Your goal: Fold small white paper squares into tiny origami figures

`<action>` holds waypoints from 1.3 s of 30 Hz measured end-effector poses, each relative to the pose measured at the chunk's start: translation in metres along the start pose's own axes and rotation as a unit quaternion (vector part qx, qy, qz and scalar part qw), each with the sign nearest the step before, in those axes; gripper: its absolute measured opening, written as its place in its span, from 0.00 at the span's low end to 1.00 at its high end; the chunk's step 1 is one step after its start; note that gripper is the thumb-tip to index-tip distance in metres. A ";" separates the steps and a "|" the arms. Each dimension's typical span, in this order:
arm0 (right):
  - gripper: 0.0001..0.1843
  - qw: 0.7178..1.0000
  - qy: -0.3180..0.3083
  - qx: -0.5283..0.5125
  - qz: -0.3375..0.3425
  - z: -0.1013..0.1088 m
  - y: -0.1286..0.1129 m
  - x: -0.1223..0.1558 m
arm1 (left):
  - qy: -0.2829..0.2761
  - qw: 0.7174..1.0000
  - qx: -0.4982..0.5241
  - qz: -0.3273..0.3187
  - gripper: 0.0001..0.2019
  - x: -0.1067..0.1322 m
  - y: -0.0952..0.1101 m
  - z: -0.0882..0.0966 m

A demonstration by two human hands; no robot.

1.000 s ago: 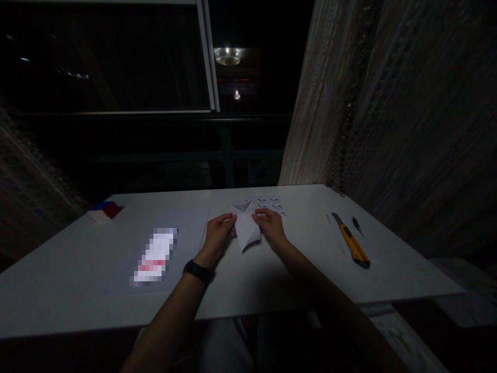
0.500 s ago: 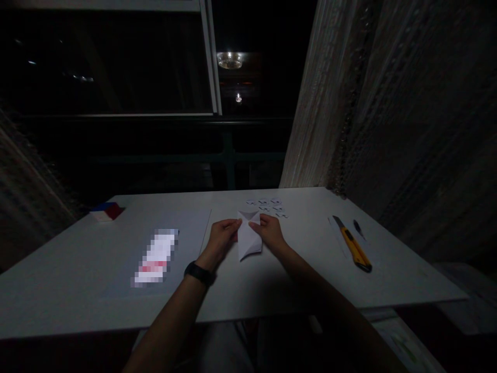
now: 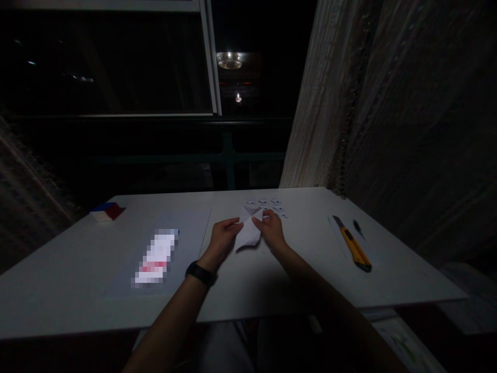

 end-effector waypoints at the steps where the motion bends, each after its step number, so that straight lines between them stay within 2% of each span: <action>1: 0.18 1.000 -0.003 -0.007 0.000 0.000 0.000 0.000 | 0.008 1.000 0.006 -0.002 0.25 0.000 0.001 0.001; 5: 0.16 0.999 -0.022 -0.030 -0.015 -0.002 -0.001 0.001 | 0.010 1.000 0.011 -0.007 0.25 0.002 0.007 0.000; 8: 0.14 0.999 -0.032 -0.036 -0.022 -0.003 0.001 0.000 | -0.021 1.000 0.001 -0.012 0.21 0.004 0.008 -0.004; 11: 0.12 0.998 -0.028 -0.037 -0.030 -0.002 0.003 -0.001 | -0.050 0.999 -0.017 -0.012 0.18 0.005 0.008 -0.007; 19: 0.07 0.999 -0.009 -0.037 -0.015 -0.001 -0.002 -0.001 | -0.075 0.995 -0.058 -0.042 0.10 0.006 0.010 -0.006; 21: 0.06 0.999 -0.012 -0.040 0.000 -0.001 -0.005 -0.001 | -0.071 0.995 -0.049 -0.052 0.12 0.006 0.012 -0.007; 25: 0.06 0.998 -0.024 -0.055 0.019 -0.003 -0.007 0.000 | -0.074 0.996 -0.040 -0.031 0.22 0.006 0.011 -0.010; 28: 0.06 0.998 -0.029 -0.053 0.009 -0.004 -0.006 0.000 | -0.084 0.995 -0.051 -0.019 0.19 0.006 0.009 -0.011; 32: 0.10 0.998 -0.039 -0.039 -0.008 -0.005 -0.008 0.001 | -0.068 0.995 -0.065 -0.021 0.16 0.006 0.009 -0.010; 36: 0.19 0.998 -0.029 -0.060 -0.015 -0.002 -0.011 0.002 | -0.011 0.996 -0.071 -0.050 0.15 0.006 0.013 -0.007; 39: 0.16 0.998 -0.017 -0.066 -0.011 0.000 -0.011 0.003 | 0.025 0.996 -0.060 -0.061 0.16 0.006 0.016 -0.004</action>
Point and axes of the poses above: each hand's wrist, its own x-axis away from the middle knuckle, its own z-axis out of the back of the hand, y = z × x, the point moved 4 cm from there along -x, towards the middle knuckle, and after that the axes turned 6 degrees about x, right-handed, at the moved point
